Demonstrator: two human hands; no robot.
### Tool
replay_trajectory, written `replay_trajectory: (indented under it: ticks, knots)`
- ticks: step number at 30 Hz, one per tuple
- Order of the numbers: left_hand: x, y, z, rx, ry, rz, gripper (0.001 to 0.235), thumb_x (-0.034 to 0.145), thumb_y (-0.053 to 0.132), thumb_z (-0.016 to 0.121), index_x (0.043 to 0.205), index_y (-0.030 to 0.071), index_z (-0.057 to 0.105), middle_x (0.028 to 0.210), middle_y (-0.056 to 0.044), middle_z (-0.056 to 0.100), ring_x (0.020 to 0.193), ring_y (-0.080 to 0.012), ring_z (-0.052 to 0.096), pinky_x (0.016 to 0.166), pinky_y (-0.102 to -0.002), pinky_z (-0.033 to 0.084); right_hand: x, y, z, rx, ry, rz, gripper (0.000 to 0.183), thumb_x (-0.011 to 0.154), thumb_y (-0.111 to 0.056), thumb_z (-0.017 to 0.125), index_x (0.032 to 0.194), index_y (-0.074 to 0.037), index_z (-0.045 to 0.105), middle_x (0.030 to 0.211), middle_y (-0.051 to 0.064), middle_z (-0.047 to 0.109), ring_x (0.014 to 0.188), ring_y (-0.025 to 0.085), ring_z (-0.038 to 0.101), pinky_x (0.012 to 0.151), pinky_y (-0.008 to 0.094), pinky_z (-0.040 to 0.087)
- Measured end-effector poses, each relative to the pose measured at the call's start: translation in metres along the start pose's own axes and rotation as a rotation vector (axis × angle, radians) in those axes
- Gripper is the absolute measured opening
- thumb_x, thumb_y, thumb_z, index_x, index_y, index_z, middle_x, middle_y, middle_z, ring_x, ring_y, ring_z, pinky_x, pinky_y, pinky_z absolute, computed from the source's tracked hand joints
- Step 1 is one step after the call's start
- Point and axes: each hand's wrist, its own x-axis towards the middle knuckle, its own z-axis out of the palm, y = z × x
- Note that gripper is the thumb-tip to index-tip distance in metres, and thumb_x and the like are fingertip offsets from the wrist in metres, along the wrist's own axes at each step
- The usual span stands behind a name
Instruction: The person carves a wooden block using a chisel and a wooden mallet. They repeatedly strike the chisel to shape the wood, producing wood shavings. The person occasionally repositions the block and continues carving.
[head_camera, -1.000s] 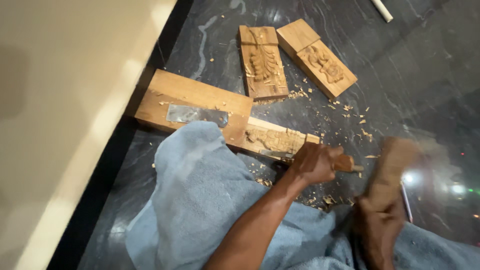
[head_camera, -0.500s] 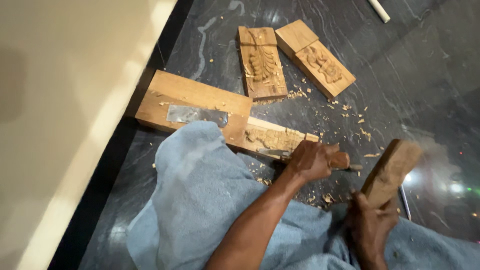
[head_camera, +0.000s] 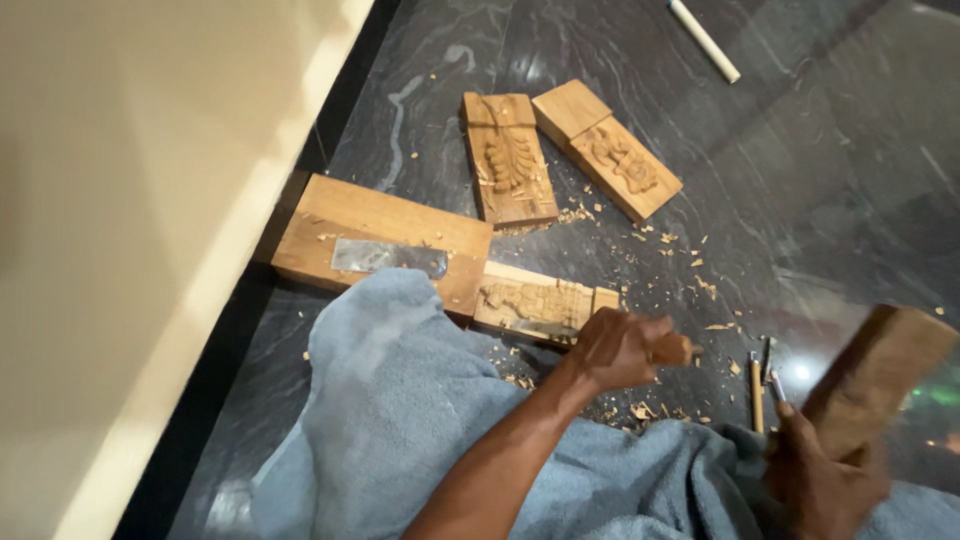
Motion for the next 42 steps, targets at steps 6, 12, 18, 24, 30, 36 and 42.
replay_trajectory:
  ticks: [6, 12, 18, 24, 30, 36, 42]
  knots:
    - [-0.006, -0.010, 0.002, 0.018, 0.086, -0.004, 0.019, 0.073, 0.004, 0.067, 0.091, 0.009, 0.066, 0.085, -0.014, 0.076, 0.075, -0.0311, 0.075, 0.064, -0.045, 0.058, 0.011, 0.019, -0.038, 0.071, 0.025, -0.120, 0.022, 0.097, -0.002, 0.078, 0.093, 0.001, 0.057, 0.076, 0.015, 0.066, 0.060, 0.020, 0.062, 0.048, 0.031, 0.047]
    - [-0.003, -0.022, 0.011, 0.034, 0.145, -0.008, 0.021, 0.080, 0.003, 0.067, 0.100, 0.005, 0.069, 0.081, -0.019, 0.073, 0.069, -0.0319, 0.074, 0.059, -0.044, 0.057, 0.012, 0.024, -0.031, 0.136, 0.015, -0.070, 0.025, 0.099, -0.005, 0.078, 0.091, -0.003, 0.054, 0.078, 0.014, 0.066, 0.057, 0.019, 0.062, 0.048, 0.032, 0.048]
    - [-0.002, -0.029, 0.015, 0.068, 0.156, 0.038, 0.029, 0.073, 0.004, 0.068, 0.101, 0.005, 0.071, 0.077, -0.019, 0.073, 0.067, -0.0312, 0.073, 0.055, -0.043, 0.057, -0.027, 0.034, 0.054, -0.199, -0.251, 0.051, 0.063, 0.073, -0.010, 0.077, 0.132, -0.006, 0.054, 0.097, 0.010, 0.070, 0.071, 0.018, 0.064, 0.057, 0.031, 0.053]
    - [-0.009, -0.030, 0.019, 0.073, 0.120, 0.011, 0.025, 0.072, 0.006, 0.071, 0.097, 0.007, 0.072, 0.078, -0.019, 0.073, 0.069, -0.0338, 0.073, 0.060, -0.045, 0.058, -0.038, 0.028, 0.066, -0.227, -0.178, 0.155, 0.047, 0.081, -0.010, 0.074, 0.125, -0.002, 0.061, 0.090, 0.010, 0.067, 0.070, 0.020, 0.061, 0.056, 0.036, 0.049]
    - [-0.014, -0.032, 0.020, 0.107, 0.071, 0.037, 0.023, 0.074, 0.002, 0.068, 0.096, 0.005, 0.071, 0.083, -0.016, 0.075, 0.070, -0.0294, 0.074, 0.061, -0.043, 0.058, -0.041, 0.020, 0.067, -0.091, -0.133, 0.194, 0.050, 0.080, -0.009, 0.074, 0.127, 0.000, 0.057, 0.085, 0.010, 0.066, 0.064, 0.021, 0.060, 0.054, 0.036, 0.048]
    - [-0.012, -0.032, 0.018, 0.072, 0.082, 0.009, 0.020, 0.078, 0.002, 0.068, 0.097, 0.007, 0.072, 0.079, -0.016, 0.075, 0.066, -0.0280, 0.073, 0.056, -0.042, 0.058, -0.042, 0.026, 0.068, -0.105, -0.148, 0.151, 0.060, 0.078, -0.009, 0.073, 0.134, -0.002, 0.054, 0.089, 0.010, 0.067, 0.063, 0.017, 0.060, 0.054, 0.034, 0.049]
    - [-0.010, -0.031, 0.012, 0.099, -0.033, -0.020, 0.020, 0.077, 0.006, 0.071, 0.096, 0.007, 0.070, 0.078, -0.014, 0.075, 0.063, -0.0285, 0.073, 0.055, -0.043, 0.057, -0.034, 0.053, 0.060, -0.123, -0.236, 0.038, 0.059, 0.077, -0.011, 0.074, 0.133, -0.005, 0.057, 0.093, 0.008, 0.069, 0.072, 0.016, 0.062, 0.060, 0.031, 0.051]
